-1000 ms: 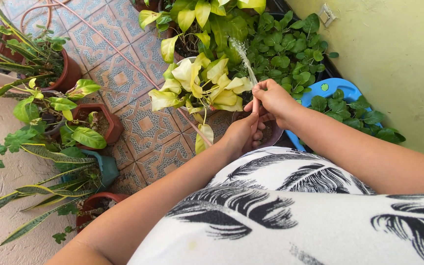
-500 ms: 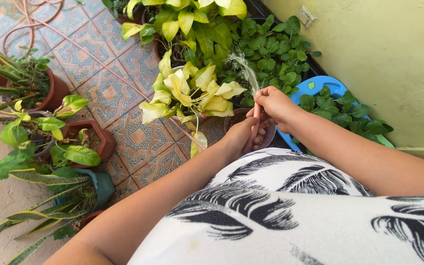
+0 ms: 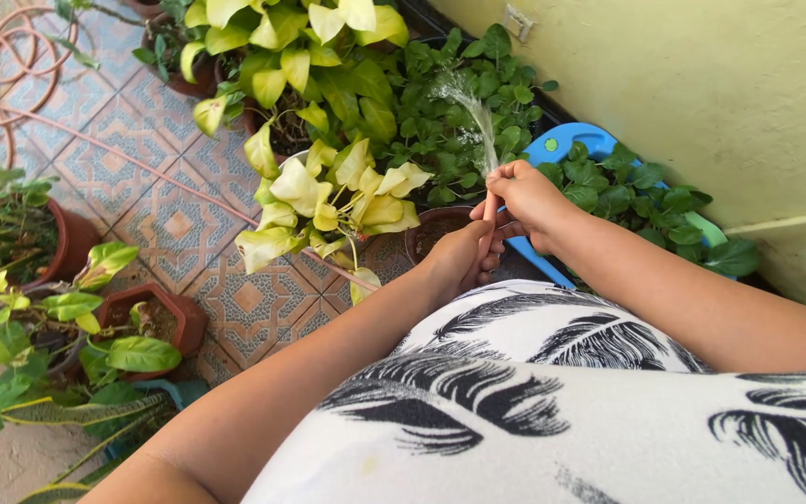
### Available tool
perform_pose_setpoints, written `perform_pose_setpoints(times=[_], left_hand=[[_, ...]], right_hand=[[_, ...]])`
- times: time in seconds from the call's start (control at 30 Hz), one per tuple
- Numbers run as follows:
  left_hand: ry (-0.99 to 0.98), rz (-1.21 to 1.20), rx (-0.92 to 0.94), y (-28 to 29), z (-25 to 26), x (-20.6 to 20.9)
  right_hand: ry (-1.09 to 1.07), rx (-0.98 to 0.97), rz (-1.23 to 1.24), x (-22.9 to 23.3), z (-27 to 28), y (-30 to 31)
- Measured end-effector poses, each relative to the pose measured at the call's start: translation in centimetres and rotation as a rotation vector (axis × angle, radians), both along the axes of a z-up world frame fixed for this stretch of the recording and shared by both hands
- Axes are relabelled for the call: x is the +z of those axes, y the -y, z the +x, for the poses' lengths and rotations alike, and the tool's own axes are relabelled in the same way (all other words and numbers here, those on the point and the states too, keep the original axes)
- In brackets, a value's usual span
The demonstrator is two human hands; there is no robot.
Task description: The person waters several potted plants on a tiled balcony using a hose. They direct the water stream to multiple pots, briefly coil the hose, and continue watering other plants.
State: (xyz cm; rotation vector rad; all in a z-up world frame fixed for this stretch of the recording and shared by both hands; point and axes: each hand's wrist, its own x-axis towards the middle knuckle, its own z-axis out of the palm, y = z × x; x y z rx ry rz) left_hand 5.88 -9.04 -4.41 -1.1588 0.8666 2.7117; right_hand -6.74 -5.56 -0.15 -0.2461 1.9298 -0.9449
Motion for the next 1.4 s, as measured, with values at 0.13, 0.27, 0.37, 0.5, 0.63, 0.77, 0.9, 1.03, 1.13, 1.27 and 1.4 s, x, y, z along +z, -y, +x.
perform_pose_setpoints(times=[0.13,0.27,0.37,0.5,0.63,0.77,0.9,1.03,1.13,1.27,1.4], left_hand=[[-0.005,-0.011,-0.074,-0.1,-0.3,1.0],[0.001,-0.014,-0.131,-0.4,-0.6,1.2],[0.002,-0.023,-0.172,-0.5,-0.5,2.2],[-0.002,-0.037,-0.199,-0.4,-0.2,3.4],[0.006,-0.031,-0.189,-0.6,0.1,2.2],[0.001,-0.024,-0.176,-0.7,0.5,1.7],[0.007,-0.031,-0.181,-0.8,0.9,1.1],[0.005,-0.051,-0.211,-0.8,1.2,2.7],[-0.008,-0.045,-0.227,-1.3,0.6,1.2],[-0.021,-0.064,-0.316,-1.4,0.4,3.0],[-0.026,-0.079,-0.436,-2.4,0.0,2.6]], right_hand=[[-0.005,-0.066,-0.018,0.0,-0.4,-1.1],[-0.003,-0.113,-0.028,-0.7,-1.0,-2.4],[-0.002,-0.149,-0.034,-0.8,-1.1,-3.0],[-0.004,-0.165,-0.022,0.4,-0.3,-3.0],[0.005,-0.157,-0.016,-0.1,0.1,-2.9],[0.001,-0.143,-0.018,-0.4,0.4,-2.7],[-0.002,-0.152,-0.015,-0.6,0.9,-2.9],[-0.012,-0.189,-0.008,-0.2,1.2,-3.5],[-0.017,-0.244,-0.015,0.2,1.4,-4.3],[-0.037,-0.330,-0.027,-0.3,1.1,-5.8],[-0.051,-0.454,-0.045,-0.3,1.7,-8.1]])
